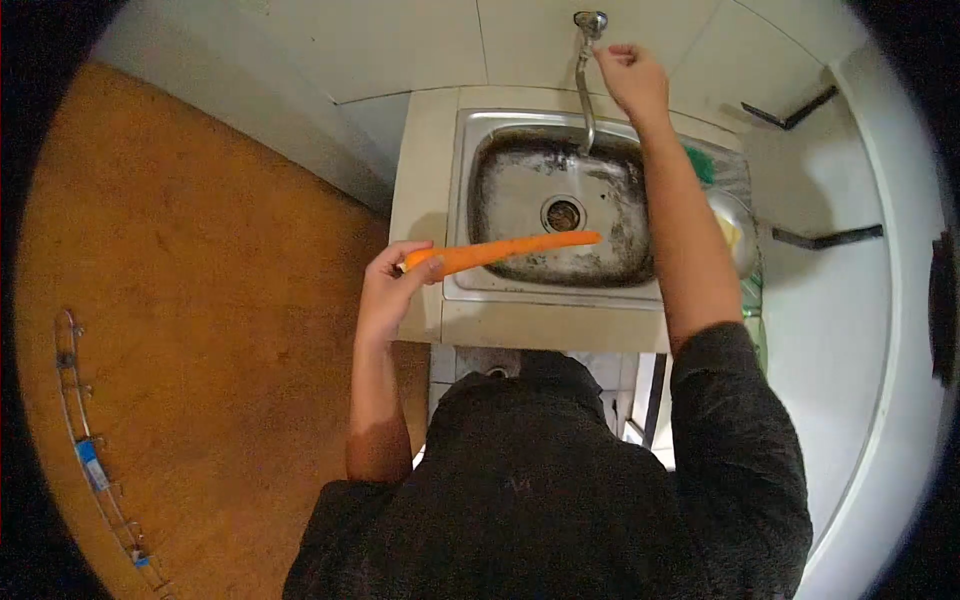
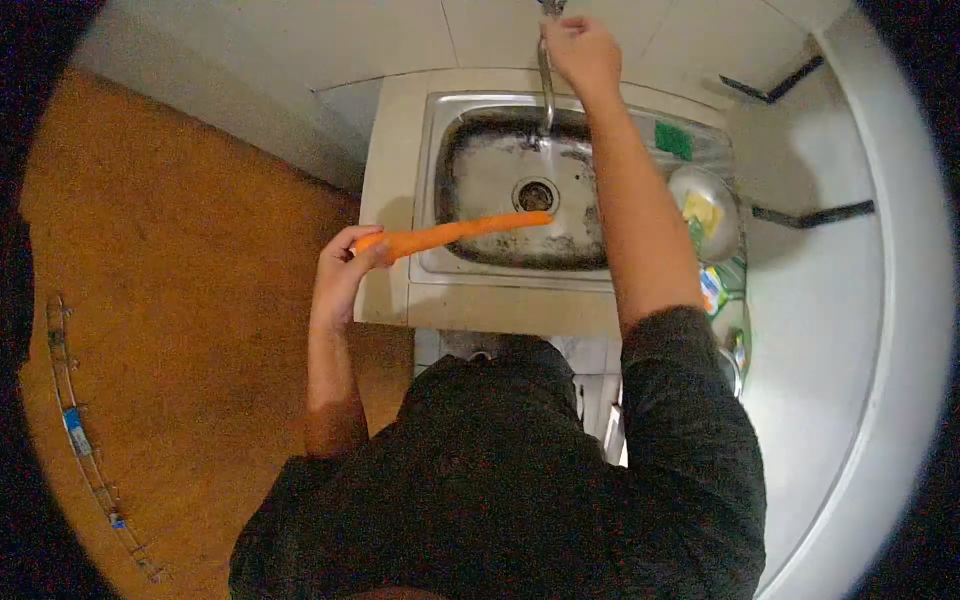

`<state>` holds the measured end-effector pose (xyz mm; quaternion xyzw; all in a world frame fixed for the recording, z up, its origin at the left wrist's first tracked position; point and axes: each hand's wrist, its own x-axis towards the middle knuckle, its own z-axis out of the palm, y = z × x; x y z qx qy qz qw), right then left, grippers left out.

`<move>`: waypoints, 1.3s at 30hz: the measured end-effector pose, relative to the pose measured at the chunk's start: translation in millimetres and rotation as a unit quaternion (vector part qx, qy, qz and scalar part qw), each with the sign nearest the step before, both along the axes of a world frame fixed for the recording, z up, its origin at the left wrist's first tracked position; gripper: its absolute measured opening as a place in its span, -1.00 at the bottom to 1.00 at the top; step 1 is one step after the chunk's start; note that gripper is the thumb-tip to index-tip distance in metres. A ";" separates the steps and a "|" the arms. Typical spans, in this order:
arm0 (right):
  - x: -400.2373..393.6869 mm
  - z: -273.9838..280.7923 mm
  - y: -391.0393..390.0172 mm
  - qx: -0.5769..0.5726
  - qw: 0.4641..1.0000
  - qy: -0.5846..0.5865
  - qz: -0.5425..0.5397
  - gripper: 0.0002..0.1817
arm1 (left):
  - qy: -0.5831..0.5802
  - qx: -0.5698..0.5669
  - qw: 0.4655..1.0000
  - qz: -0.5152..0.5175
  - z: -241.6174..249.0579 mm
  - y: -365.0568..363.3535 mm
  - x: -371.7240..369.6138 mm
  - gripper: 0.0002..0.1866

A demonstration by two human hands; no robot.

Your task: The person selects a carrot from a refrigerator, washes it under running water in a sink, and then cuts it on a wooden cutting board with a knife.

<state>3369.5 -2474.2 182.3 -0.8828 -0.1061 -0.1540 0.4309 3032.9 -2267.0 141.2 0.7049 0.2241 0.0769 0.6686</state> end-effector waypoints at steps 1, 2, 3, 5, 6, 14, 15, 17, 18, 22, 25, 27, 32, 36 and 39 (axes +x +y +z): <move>21.9 -9.7 5.9 0.008 1.000 0.005 0.006 -0.48 | -0.011 0.017 1.000 0.008 -1.3 -2.7 6.5 -0.70; 42.6 -17.1 9.2 -0.009 0.999 -0.012 -0.032 -0.48 | -0.012 0.025 0.999 0.018 -5.2 -7.3 11.1 -0.70; 57.3 -18.9 13.9 -0.028 0.997 -0.031 -0.071 -0.48 | -0.001 0.003 1.000 0.024 -8.9 -7.9 15.0 -0.70; 82.1 -28.4 11.3 -0.051 0.998 -0.010 -0.044 -0.51 | 0.023 -0.037 0.999 0.033 -12.1 -9.8 25.5 -0.69; 86.1 -32.0 8.9 -0.082 0.996 0.013 -0.025 -0.54 | 0.029 -0.038 0.998 0.036 -13.1 -9.1 29.5 -0.69; 128.6 -56.6 -26.3 -0.027 0.996 -0.014 -0.080 -0.46 | 0.028 -0.082 0.996 0.034 -40.4 3.2 55.1 -0.68; 133.2 -59.0 -27.0 -0.034 0.996 -0.041 -0.075 -0.42 | 0.031 -0.084 0.996 0.028 -39.1 4.6 59.6 -0.68; 141.3 -62.3 -28.0 -0.023 0.997 -0.001 -0.077 -0.41 | 0.030 -0.069 0.997 0.004 -31.5 3.6 68.8 -0.69; 141.2 -59.7 -27.1 -0.007 0.996 0.033 -0.078 -0.40 | 0.029 -0.071 0.997 0.002 -29.3 2.6 70.8 -0.69; 129.7 -58.9 -26.1 -0.018 0.994 0.048 -0.095 -0.39 | 0.045 -0.056 0.997 -0.017 -30.8 4.9 77.7 -0.70; 108.3 -86.7 -34.7 0.110 0.989 0.087 -0.052 -0.42 | 0.034 -0.064 0.997 -0.028 -47.6 8.5 81.0 -0.68; 77.4 -128.5 -55.3 0.107 0.984 0.141 -0.033 -0.45 | 0.030 -0.062 0.997 -0.028 -70.2 11.5 85.5 -0.67; -38.2 -208.0 -60.5 0.181 0.907 0.380 -0.015 -0.37 | 0.042 -0.041 0.998 -0.022 -101.0 7.2 110.5 -0.63; -74.3 -214.3 -19.2 0.314 0.843 0.435 0.047 -0.54 | 0.037 -0.029 0.999 0.009 -105.0 -10.1 140.4 -0.63; -63.8 -238.3 -2.3 0.487 0.743 0.457 0.040 -0.68 | 0.036 0.158 0.986 -0.030 -97.9 -17.0 154.3 -0.63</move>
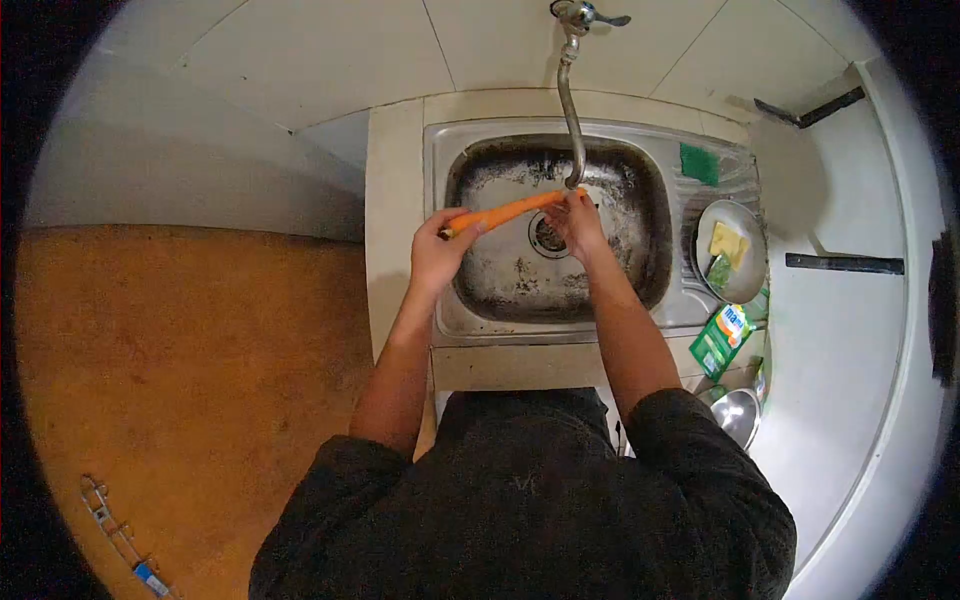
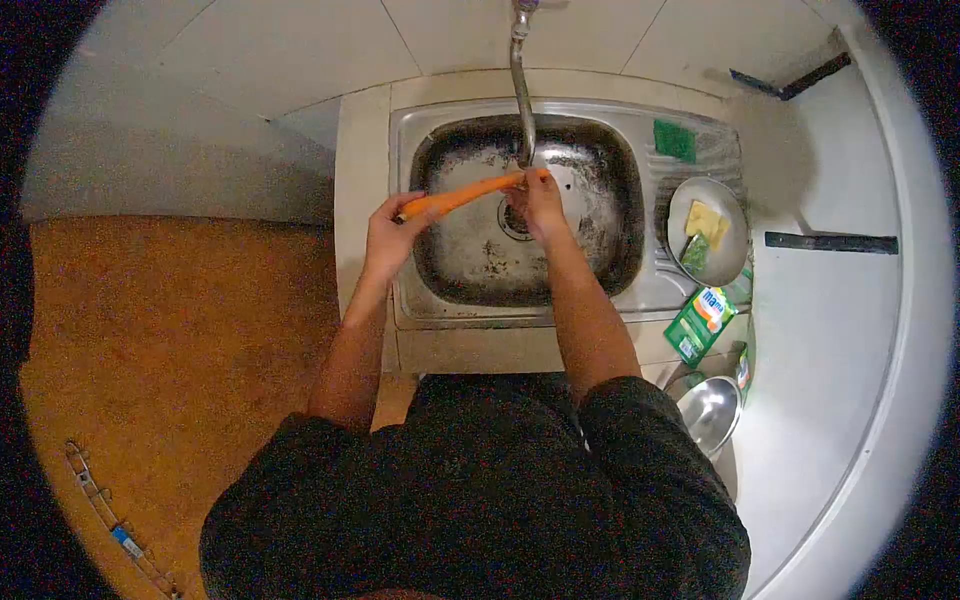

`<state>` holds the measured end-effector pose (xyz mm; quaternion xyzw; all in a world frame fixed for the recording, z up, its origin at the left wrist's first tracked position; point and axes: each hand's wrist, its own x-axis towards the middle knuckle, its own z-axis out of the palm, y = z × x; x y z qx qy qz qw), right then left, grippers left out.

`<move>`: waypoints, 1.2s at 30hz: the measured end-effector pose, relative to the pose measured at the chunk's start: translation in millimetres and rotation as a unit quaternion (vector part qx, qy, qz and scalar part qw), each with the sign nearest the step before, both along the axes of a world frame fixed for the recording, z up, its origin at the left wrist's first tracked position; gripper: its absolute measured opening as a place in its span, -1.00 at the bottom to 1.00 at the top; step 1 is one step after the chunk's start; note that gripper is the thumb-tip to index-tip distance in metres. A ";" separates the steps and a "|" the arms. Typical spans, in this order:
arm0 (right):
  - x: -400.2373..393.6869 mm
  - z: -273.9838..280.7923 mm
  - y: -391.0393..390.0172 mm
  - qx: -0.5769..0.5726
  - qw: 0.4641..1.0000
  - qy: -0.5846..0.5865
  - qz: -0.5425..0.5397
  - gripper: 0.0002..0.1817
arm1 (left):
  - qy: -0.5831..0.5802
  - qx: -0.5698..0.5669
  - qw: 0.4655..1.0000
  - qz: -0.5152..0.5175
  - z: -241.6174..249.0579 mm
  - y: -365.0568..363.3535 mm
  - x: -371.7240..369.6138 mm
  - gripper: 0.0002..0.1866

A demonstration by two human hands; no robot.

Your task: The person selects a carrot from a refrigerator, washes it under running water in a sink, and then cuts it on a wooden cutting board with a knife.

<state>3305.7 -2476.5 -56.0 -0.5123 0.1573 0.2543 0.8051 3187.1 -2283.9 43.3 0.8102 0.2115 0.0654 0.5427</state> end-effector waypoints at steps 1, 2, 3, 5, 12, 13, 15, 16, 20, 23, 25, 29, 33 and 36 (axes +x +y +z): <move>3.9 -2.7 4.4 0.003 1.000 0.003 -0.003 -0.68 | 0.005 0.005 1.000 0.000 3.2 -1.8 2.4 -0.63; 7.5 -5.3 8.1 0.060 0.998 0.031 0.006 -0.68 | 0.010 0.009 1.000 0.000 4.1 -2.3 4.2 -0.63; 8.7 -5.5 12.4 0.117 0.991 0.060 0.014 -0.69 | 0.014 0.012 1.000 -0.003 -3.4 -0.1 4.7 -0.63; 7.5 -4.2 24.9 0.179 0.981 0.073 -0.004 -0.65 | -0.034 -0.028 0.999 -0.020 -30.6 6.1 3.1 -0.58; 6.8 -10.6 24.7 0.223 0.958 0.065 -0.167 -0.73 | 0.078 -0.242 0.967 -0.035 -40.8 -15.6 21.0 -0.55; 6.9 -11.9 20.7 0.221 0.958 0.065 -0.171 -0.73 | 0.091 -0.232 0.967 -0.052 -44.9 -20.2 24.9 -0.56; 10.6 -15.8 12.3 0.265 0.940 0.010 -0.213 -0.78 | 0.107 -0.219 0.967 -0.080 -52.9 -26.7 32.1 -0.57; 15.0 -19.4 10.8 0.265 0.938 0.010 -0.222 -0.78 | 0.073 -0.212 0.971 -0.083 -57.8 -29.4 34.5 -0.56; 22.7 -17.5 -2.3 0.220 0.946 -0.054 -0.230 -0.82 | 0.026 -0.228 0.970 -0.074 -71.9 -32.6 52.0 -0.51; 21.2 3.1 -17.2 0.198 0.956 -0.086 -0.200 -0.83 | 0.049 -0.244 0.966 -0.067 -87.2 -36.3 70.3 -0.48; 19.7 12.5 -26.1 0.155 0.962 -0.091 -0.205 -0.82 | 0.040 -0.136 0.984 -0.107 -82.1 -52.8 79.2 -0.48; 20.4 23.8 -53.5 0.109 0.953 -0.121 -0.256 -0.79 | 0.021 0.007 0.981 -0.192 -68.1 -81.3 93.8 -0.56; 24.5 30.7 -77.5 0.077 0.951 -0.111 -0.277 -0.69 | 0.120 0.006 0.958 -0.260 -68.6 -87.7 117.1 -0.63; 24.2 33.5 -84.6 0.089 0.952 -0.116 -0.267 -0.67 | 0.100 0.041 0.959 -0.261 -66.4 -90.7 124.1 -0.63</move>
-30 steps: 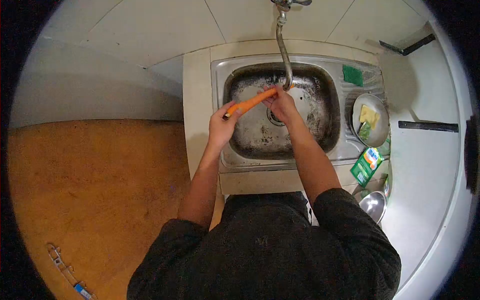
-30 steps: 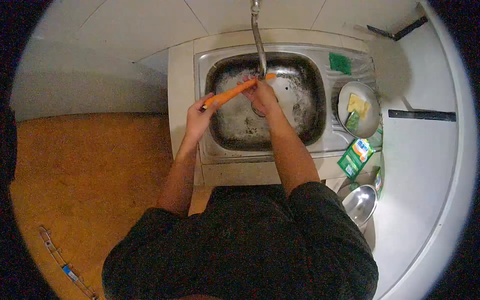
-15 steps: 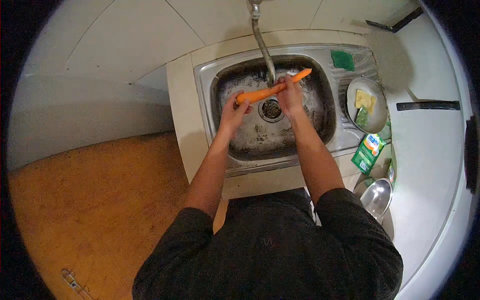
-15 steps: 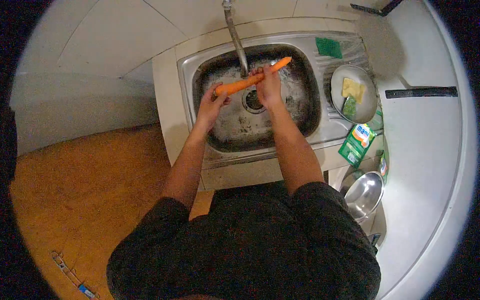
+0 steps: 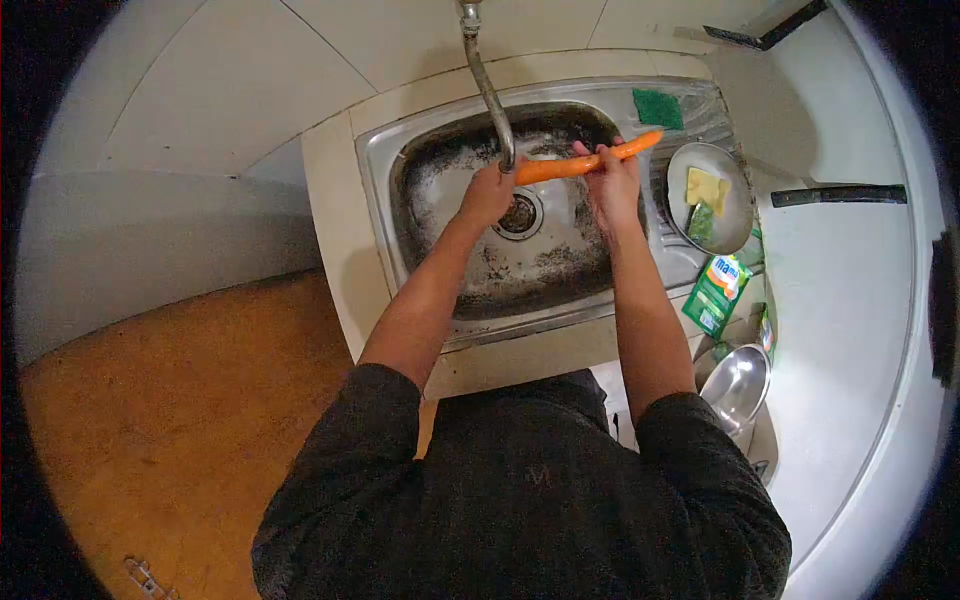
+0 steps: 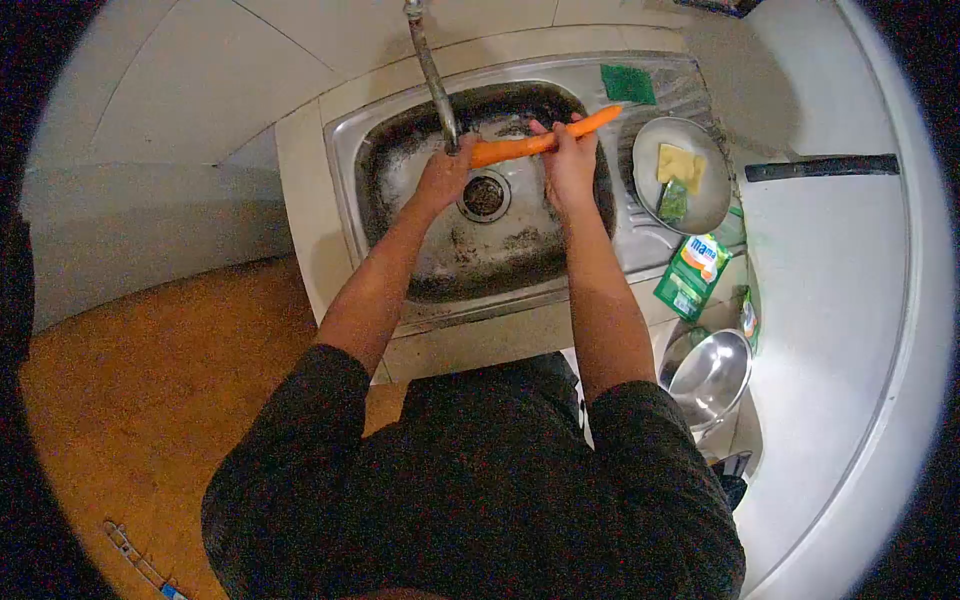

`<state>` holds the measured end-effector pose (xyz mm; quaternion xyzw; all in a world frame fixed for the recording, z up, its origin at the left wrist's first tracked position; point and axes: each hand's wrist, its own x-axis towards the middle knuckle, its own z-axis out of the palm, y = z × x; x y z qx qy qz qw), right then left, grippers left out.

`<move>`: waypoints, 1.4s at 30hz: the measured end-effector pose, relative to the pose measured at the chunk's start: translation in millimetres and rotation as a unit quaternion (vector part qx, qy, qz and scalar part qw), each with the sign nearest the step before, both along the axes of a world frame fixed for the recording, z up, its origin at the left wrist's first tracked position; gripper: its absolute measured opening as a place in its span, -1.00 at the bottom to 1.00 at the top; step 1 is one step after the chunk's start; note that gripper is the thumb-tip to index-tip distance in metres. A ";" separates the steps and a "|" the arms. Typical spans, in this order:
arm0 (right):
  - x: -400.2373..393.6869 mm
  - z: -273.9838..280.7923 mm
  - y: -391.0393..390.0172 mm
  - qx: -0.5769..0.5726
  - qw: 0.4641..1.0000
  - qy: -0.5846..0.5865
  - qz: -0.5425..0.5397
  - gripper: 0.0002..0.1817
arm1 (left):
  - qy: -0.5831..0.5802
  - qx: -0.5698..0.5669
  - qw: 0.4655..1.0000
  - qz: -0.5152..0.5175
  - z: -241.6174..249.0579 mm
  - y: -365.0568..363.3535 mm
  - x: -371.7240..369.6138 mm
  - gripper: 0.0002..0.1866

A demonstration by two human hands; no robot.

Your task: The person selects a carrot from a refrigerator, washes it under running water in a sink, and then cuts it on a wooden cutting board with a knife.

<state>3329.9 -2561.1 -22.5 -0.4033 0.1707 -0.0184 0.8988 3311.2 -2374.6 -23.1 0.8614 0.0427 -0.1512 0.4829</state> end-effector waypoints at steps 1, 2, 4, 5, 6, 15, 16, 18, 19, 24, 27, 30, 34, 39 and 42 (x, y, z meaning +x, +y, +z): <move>-0.4 1.2 0.0 0.012 1.000 0.008 0.005 -0.67 | 0.025 -0.037 0.999 0.026 5.8 -1.8 0.0 -0.62; 0.1 -1.4 2.0 0.013 1.000 0.008 0.007 -0.67 | 0.050 -0.073 0.995 0.052 11.5 -2.8 -0.7 -0.61; 2.3 -12.1 8.5 0.021 1.000 -0.010 -0.017 -0.74 | 0.004 -0.116 0.992 0.044 -6.9 0.5 -7.0 -0.61; 1.7 -16.0 10.2 0.022 1.000 -0.010 -0.014 -0.74 | -0.040 -0.160 0.986 0.034 -17.9 3.4 -9.6 -0.62; 1.0 -18.9 12.1 0.042 0.999 0.001 0.006 -0.81 | -0.040 -0.159 0.986 0.036 -15.2 7.6 -11.6 -0.62; -10.7 -39.3 56.8 0.141 0.978 0.031 0.150 -0.81 | 0.026 -0.197 0.969 0.146 -30.8 62.5 -46.9 -0.61; -12.2 -36.9 61.0 0.121 0.973 0.045 0.193 -0.78 | 0.071 -0.206 0.961 0.170 -25.5 69.7 -51.8 -0.57; -15.5 -34.1 68.8 0.131 0.967 0.059 0.211 -0.76 | 0.113 -0.214 0.950 0.196 -15.9 77.8 -61.7 -0.53; -16.7 -33.0 71.7 0.140 0.961 0.073 0.226 -0.73 | 0.096 -0.237 0.948 0.189 -11.0 80.0 -67.6 -0.59; -16.9 -30.7 81.0 0.008 0.952 0.104 0.286 -0.72 | 0.001 -0.175 0.974 0.143 -8.4 93.7 -85.3 -0.67; -17.9 -22.5 79.8 -0.008 0.936 0.100 0.338 -0.74 | -0.039 -0.152 0.977 0.145 -9.7 95.5 -90.1 -0.62; -16.3 -17.1 76.7 0.003 0.922 0.082 0.379 -0.74 | -0.124 -0.105 0.974 0.157 2.3 89.7 -90.1 -0.61; -14.6 -15.5 74.2 0.021 0.928 0.075 0.365 -0.74 | -0.098 -0.094 0.978 0.160 5.5 85.3 -86.9 -0.61; -17.2 -14.2 69.3 0.022 0.929 0.071 0.362 -0.70 | -0.163 -0.082 0.974 0.138 0.4 83.5 -86.4 -0.59; -19.1 -9.9 67.2 0.012 0.930 0.061 0.363 -0.67 | -0.150 -0.066 0.977 0.140 6.1 82.1 -88.3 -0.59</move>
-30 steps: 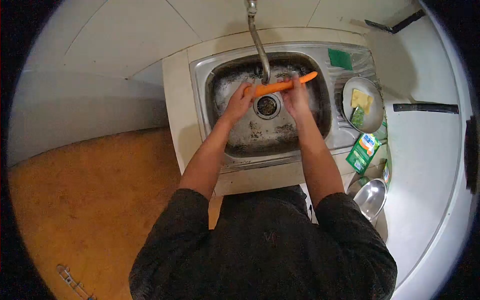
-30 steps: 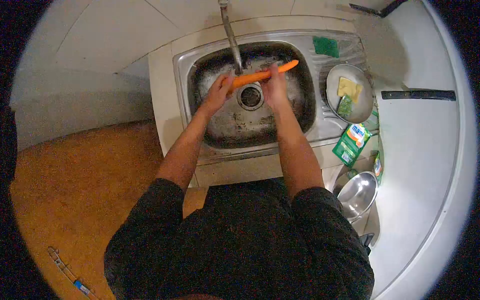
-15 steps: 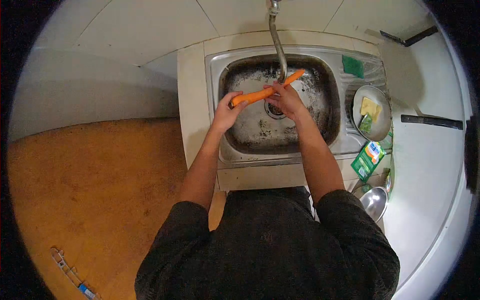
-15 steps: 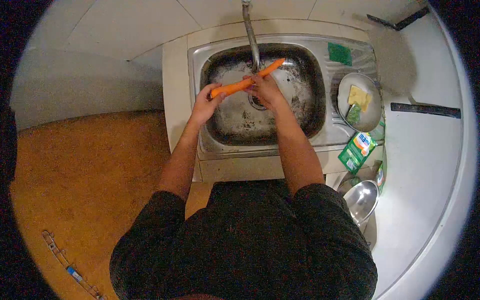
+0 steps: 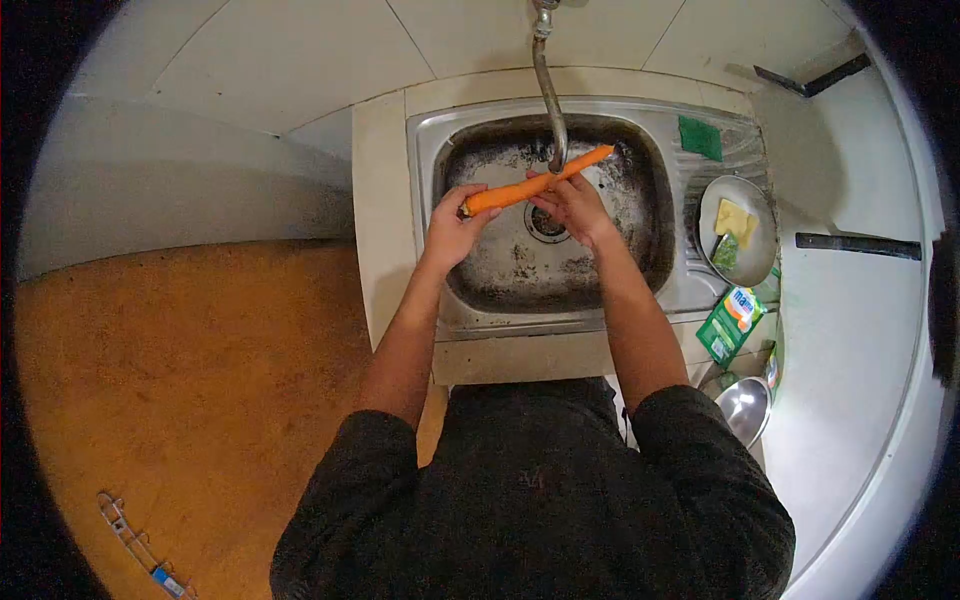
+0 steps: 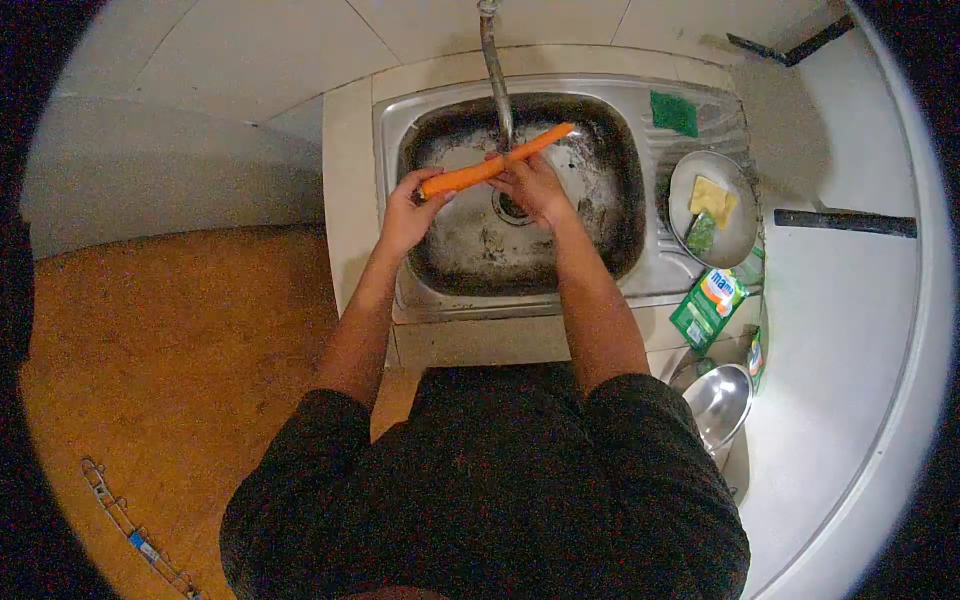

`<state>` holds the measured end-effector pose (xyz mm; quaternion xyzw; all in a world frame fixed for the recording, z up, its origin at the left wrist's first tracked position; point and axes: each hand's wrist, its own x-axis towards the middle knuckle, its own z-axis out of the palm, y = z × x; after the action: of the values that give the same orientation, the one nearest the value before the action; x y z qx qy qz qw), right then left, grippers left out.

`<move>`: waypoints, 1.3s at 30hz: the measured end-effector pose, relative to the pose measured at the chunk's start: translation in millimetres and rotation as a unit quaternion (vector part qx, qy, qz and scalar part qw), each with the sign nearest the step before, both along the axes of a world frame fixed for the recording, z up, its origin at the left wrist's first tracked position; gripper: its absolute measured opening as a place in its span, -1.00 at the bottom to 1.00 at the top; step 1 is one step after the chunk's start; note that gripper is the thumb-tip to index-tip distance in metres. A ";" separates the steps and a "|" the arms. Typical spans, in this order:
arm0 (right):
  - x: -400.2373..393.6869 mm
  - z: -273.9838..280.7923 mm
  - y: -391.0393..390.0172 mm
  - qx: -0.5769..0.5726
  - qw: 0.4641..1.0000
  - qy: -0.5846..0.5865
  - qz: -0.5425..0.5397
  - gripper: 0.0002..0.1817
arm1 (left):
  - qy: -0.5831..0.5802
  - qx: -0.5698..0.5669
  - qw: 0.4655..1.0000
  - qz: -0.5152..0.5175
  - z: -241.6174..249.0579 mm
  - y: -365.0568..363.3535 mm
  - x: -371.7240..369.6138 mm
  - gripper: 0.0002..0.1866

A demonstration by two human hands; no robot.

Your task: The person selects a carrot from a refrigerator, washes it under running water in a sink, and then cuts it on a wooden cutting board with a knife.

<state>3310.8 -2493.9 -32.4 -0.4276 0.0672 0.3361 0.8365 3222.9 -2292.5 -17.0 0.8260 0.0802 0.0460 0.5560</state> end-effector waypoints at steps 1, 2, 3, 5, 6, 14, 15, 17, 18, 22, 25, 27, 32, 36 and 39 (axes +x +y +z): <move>-0.9 1.7 -0.1 -0.011 1.000 -0.004 0.000 -0.66 | -0.002 -0.016 1.000 0.000 -0.2 -0.5 -0.9 -0.58; -1.3 3.8 -0.3 -0.010 1.000 -0.003 0.001 -0.66 | -0.004 -0.032 0.999 0.000 -0.3 -0.8 -1.6 -0.58; -1.4 5.3 -0.6 -0.017 1.000 -0.008 0.006 -0.67 | -0.003 -0.031 1.000 0.000 0.0 -1.1 -2.6 -0.58; -2.3 4.4 -0.1 -0.024 1.000 -0.012 0.010 -0.68 | -0.004 0.000 1.000 0.000 0.7 -1.9 -4.7 -0.58; -2.6 3.2 1.4 -0.029 0.999 -0.014 0.015 -0.68 | -0.003 0.000 1.000 0.000 -1.3 -1.3 -6.1 -0.58; -6.8 0.0 4.5 0.021 1.000 0.000 0.022 -0.64 | -0.014 0.003 0.999 0.030 -3.4 -0.7 -16.3 -0.60; -7.4 3.0 4.5 0.026 0.999 0.008 0.022 -0.64 | -0.014 0.004 0.999 0.031 -4.3 0.1 -16.8 -0.60; -8.1 5.6 6.0 0.031 0.999 0.016 0.022 -0.65 | -0.017 -0.014 0.999 0.031 -6.2 1.9 -17.6 -0.60; -7.6 4.8 6.6 0.021 0.999 0.015 0.021 -0.65 | -0.017 -0.014 0.999 0.032 -6.1 2.5 -17.3 -0.60; -4.6 -1.2 8.5 0.022 0.999 0.026 0.017 -0.65 | -0.027 0.035 0.999 0.028 -0.1 0.3 -19.4 -0.60; -3.6 -8.6 10.2 0.053 0.998 0.019 0.011 -0.62 | -0.039 0.048 0.998 0.032 -5.6 -1.0 -19.3 -0.59; -4.9 -9.2 9.3 0.047 0.999 0.019 0.009 -0.62 | -0.052 0.031 0.997 0.037 -6.4 -1.3 -19.8 -0.60; -7.2 -4.7 8.7 0.044 0.999 0.020 0.012 -0.62 | -0.063 0.075 0.995 0.029 1.1 -2.3 -21.7 -0.60; -8.0 -5.1 12.4 -0.012 1.000 0.008 -0.002 -0.63 | -0.050 0.057 0.996 0.038 15.2 -8.2 -23.4 -0.60; -7.2 -15.6 14.5 -0.101 0.994 -0.030 -0.016 -0.66 | -0.051 0.091 0.994 0.027 22.5 -11.4 -24.3 -0.61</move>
<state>3303.6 -2479.4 -48.0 -0.5189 0.0822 0.3011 0.7958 3198.5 -2303.8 5.5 0.8675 0.0692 0.1104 0.4801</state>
